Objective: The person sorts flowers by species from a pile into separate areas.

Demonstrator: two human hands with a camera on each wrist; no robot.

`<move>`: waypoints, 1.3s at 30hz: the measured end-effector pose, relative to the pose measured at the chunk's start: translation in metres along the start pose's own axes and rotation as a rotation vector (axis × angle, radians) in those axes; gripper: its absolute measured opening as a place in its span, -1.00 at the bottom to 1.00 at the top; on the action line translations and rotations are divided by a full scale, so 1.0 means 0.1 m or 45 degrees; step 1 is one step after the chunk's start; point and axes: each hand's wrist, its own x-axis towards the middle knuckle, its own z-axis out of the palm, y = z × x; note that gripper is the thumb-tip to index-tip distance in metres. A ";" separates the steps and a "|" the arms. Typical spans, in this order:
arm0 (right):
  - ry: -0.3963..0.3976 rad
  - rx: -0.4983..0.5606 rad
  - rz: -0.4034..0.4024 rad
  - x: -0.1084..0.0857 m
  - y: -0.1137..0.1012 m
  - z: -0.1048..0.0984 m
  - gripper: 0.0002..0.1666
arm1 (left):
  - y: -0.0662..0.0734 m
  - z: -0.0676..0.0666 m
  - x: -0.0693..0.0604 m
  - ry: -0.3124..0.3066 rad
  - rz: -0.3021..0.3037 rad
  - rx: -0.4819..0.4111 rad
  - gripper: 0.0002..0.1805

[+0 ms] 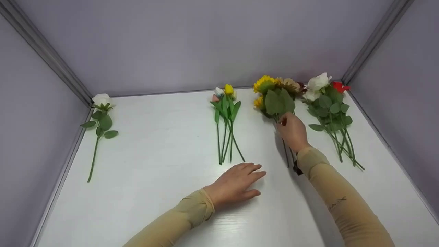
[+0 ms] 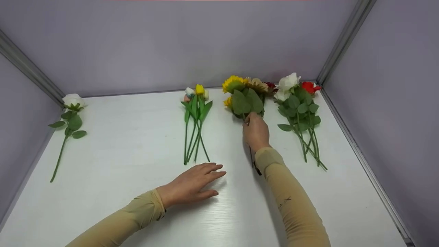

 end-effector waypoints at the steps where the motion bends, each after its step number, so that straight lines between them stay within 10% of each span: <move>1: 0.004 0.000 0.002 0.00 0.00 0.00 -0.88 | 0.00 0.00 0.00 -0.002 -0.001 -0.004 -0.33; 24: 0.162 0.099 -0.166 -0.19 -0.12 -0.19 -0.61 | -0.01 0.03 -0.02 -0.030 -0.015 -0.105 -0.36; 39: -0.054 0.024 0.016 -0.13 0.11 -0.06 -0.64 | 0.00 0.05 -0.04 -0.031 -0.028 -0.139 -0.37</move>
